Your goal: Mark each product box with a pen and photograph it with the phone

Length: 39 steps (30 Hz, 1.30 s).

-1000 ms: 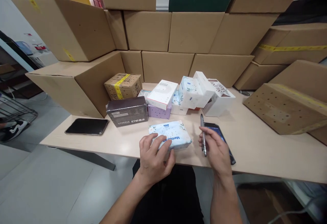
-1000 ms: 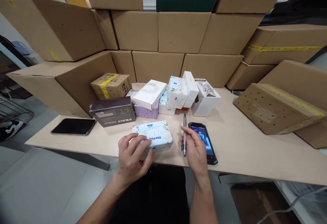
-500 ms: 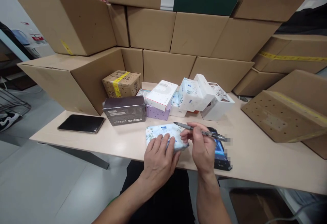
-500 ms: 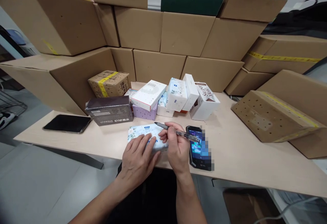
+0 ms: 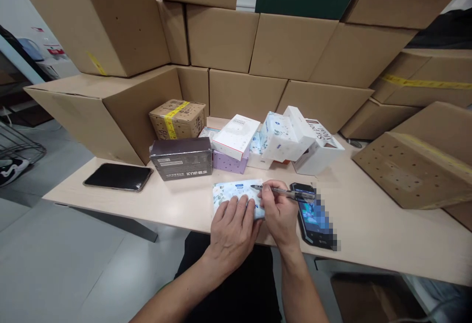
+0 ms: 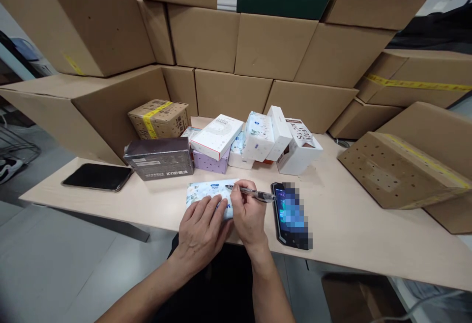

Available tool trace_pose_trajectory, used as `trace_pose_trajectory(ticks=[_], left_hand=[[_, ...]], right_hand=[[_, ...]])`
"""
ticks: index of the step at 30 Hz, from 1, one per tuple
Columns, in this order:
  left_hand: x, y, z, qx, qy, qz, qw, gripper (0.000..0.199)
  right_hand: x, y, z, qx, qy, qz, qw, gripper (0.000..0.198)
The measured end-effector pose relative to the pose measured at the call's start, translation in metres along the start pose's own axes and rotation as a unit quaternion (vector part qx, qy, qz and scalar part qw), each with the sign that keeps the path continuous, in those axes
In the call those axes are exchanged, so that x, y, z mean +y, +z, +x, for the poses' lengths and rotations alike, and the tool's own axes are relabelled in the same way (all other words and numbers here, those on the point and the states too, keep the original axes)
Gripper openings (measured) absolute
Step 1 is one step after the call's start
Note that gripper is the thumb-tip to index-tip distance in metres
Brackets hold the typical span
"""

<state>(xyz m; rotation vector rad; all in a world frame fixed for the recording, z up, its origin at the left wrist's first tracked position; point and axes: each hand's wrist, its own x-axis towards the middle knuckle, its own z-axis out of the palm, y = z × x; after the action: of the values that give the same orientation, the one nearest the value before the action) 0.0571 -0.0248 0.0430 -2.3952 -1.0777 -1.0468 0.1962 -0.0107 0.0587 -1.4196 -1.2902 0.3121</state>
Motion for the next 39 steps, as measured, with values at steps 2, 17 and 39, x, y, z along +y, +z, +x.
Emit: trace_pose_trajectory(ticks=[2, 17, 39], left_hand=[[0.000, 0.001, 0.000, 0.005, -0.005, -0.007, 1.000, 0.039], [0.001, -0.001, 0.002, 0.007, 0.009, 0.021, 1.000, 0.033], [-0.014, 0.006, 0.010, -0.013, 0.004, 0.012, 1.000, 0.032]], right_hand=[[-0.001, 0.001, 0.001, -0.004, -0.005, -0.004, 1.000, 0.024], [-0.006, 0.002, 0.005, -0.030, -0.040, -0.037, 0.998, 0.018], [0.036, -0.042, -0.028, -0.051, -0.078, -0.228, 0.969, 0.052]])
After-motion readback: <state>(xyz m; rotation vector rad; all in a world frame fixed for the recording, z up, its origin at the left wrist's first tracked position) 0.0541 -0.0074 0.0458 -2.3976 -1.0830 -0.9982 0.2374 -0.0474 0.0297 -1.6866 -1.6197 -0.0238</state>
